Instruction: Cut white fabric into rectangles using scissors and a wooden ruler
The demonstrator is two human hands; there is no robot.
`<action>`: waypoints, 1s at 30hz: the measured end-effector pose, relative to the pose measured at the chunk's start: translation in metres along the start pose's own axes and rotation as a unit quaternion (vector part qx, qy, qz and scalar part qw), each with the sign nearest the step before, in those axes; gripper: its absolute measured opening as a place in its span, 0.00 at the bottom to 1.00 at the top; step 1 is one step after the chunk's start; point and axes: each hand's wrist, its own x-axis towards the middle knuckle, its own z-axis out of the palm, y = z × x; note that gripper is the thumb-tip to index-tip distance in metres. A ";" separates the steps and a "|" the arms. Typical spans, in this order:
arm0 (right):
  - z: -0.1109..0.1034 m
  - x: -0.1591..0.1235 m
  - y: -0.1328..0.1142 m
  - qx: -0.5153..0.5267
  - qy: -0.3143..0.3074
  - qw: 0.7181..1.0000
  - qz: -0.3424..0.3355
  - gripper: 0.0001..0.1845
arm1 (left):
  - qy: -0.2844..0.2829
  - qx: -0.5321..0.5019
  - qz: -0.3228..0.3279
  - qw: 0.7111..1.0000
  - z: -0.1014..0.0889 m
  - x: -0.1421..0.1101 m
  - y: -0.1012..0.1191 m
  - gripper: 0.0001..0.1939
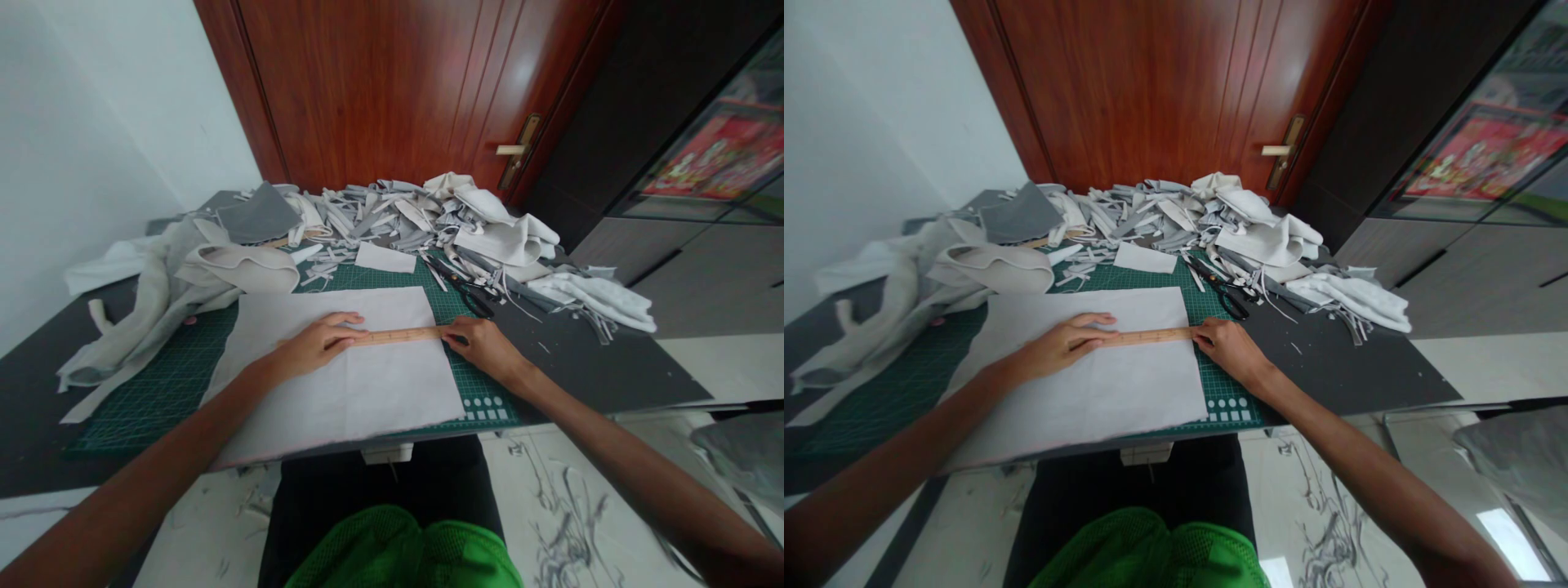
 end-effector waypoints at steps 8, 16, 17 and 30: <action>0.007 -0.005 0.006 0.100 0.068 0.992 -0.018 0.06 | -0.025 0.106 -0.009 0.994 -0.008 -0.006 0.013 0.22; 0.030 -0.040 -0.059 0.256 0.123 0.958 -0.042 0.05 | -0.080 0.256 -0.133 0.954 -0.022 -0.003 0.045 0.15; 0.035 -0.042 -0.066 0.265 0.114 0.956 -0.054 0.05 | -0.097 0.268 -0.163 0.945 -0.024 -0.001 0.051 0.14; 0.051 -0.041 -0.074 0.272 0.093 0.956 -0.066 0.04 | -0.139 0.362 -0.352 0.852 -0.017 0.007 0.085 0.21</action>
